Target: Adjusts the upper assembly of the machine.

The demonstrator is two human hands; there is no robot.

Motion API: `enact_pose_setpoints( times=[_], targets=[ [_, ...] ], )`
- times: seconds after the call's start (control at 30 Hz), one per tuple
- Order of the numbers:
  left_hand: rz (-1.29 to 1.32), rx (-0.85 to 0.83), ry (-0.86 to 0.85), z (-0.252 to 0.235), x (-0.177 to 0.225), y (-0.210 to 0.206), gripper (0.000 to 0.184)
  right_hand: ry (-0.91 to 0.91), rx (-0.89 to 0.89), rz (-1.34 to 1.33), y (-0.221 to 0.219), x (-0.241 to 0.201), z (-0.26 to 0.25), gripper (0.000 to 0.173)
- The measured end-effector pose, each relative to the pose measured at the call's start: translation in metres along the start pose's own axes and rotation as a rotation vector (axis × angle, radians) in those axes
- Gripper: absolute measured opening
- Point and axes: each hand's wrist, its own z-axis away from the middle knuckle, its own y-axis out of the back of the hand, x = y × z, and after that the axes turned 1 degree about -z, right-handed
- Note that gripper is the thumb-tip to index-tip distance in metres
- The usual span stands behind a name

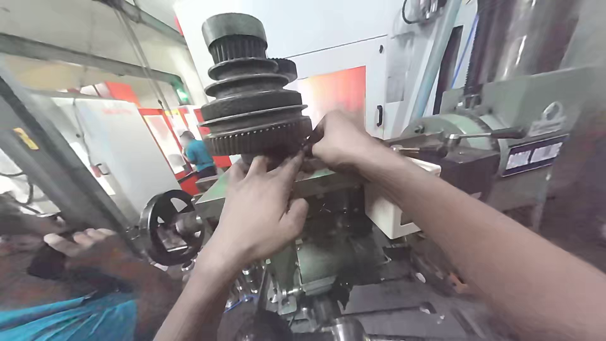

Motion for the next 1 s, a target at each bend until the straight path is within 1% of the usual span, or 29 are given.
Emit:
enact_pose_setpoints(
  times=[0.03, 0.07, 0.1, 0.13, 0.17, 0.2, 0.23, 0.27, 0.3, 0.37, 0.4, 0.43, 0.47, 0.53, 0.67, 0.8, 0.87, 0.93, 1.0],
  targets=[
    [0.0, 0.003, 0.001, 0.0, 0.0, 0.0, 0.066, 0.056, 0.097, 0.012, -0.015, 0.019, -0.035, 0.019],
    [-0.001, 0.005, -0.002, -0.001, 0.001, -0.001, 0.067, 0.06, 0.115, 0.026, -0.021, 0.03, -0.06, 0.019],
    [-0.007, 0.001, -0.002, 0.0, 0.001, 0.0, 0.067, 0.059, 0.115, 0.043, -0.024, 0.033, -0.071, 0.019],
    [-0.014, -0.002, -0.004, 0.0, 0.001, 0.0, 0.067, 0.063, 0.114, 0.046, -0.024, 0.033, -0.072, 0.019],
    [-0.017, -0.007, -0.002, 0.0, 0.001, 0.0, 0.067, 0.073, 0.111, 0.031, -0.022, 0.03, -0.064, 0.018],
    [-0.02, -0.012, 0.001, 0.0, 0.002, 0.0, 0.067, 0.084, 0.098, 0.006, -0.018, 0.022, -0.042, 0.018],
    [-0.026, -0.021, 0.004, 0.0, 0.002, 0.001, 0.067, 0.05, 0.008, -0.017, -0.005, 0.006, -0.011, 0.016],
    [-0.029, -0.029, 0.007, 0.0, 0.003, 0.002, 0.068, 0.026, -0.012, -0.048, 0.001, -0.005, 0.011, 0.015],
    [-0.03, -0.035, 0.01, -0.001, 0.003, 0.003, 0.068, 0.012, -0.015, -0.084, 0.002, -0.01, 0.021, 0.015],
    [-0.034, -0.037, 0.014, -0.003, 0.003, 0.002, 0.069, 0.066, -0.048, -0.133, 0.0, 0.0, 0.011, 0.016],
    [-0.04, -0.037, 0.017, -0.003, 0.003, 0.002, 0.069, 0.13, -0.07, -0.149, -0.005, 0.013, -0.009, 0.016],
    [-0.039, -0.039, 0.027, -0.004, 0.004, 0.002, 0.07, 0.197, -0.052, -0.173, -0.014, 0.031, -0.038, 0.016],
    [-0.034, -0.04, 0.035, -0.004, 0.004, 0.002, 0.07, 0.227, -0.064, -0.183, -0.02, 0.042, -0.058, 0.016],
    [-0.025, -0.046, 0.042, -0.006, 0.004, 0.002, 0.07, 0.229, -0.091, -0.203, -0.021, 0.047, -0.07, 0.015],
    [-0.017, -0.055, 0.037, -0.012, 0.003, 0.0, 0.074, 0.257, -0.086, -0.263, -0.02, 0.047, -0.067, 0.017],
    [-0.036, -0.036, 0.026, -0.013, 0.002, -0.002, 0.075, 0.286, -0.108, -0.323, -0.018, 0.049, -0.064, 0.015],
    [-0.041, -0.019, 0.023, -0.011, 0.002, -0.003, 0.074, 0.244, -0.101, -0.291, -0.013, 0.039, -0.042, 0.016],
    [-0.064, 0.027, -0.006, -0.009, 0.0, -0.007, 0.073, 0.144, -0.087, -0.212, -0.004, 0.019, -0.006, 0.016],
    [-0.074, 0.068, -0.05, -0.007, -0.003, -0.011, 0.072, 0.155, -0.057, -0.168, -0.004, 0.019, -0.001, 0.015]
  ],
)
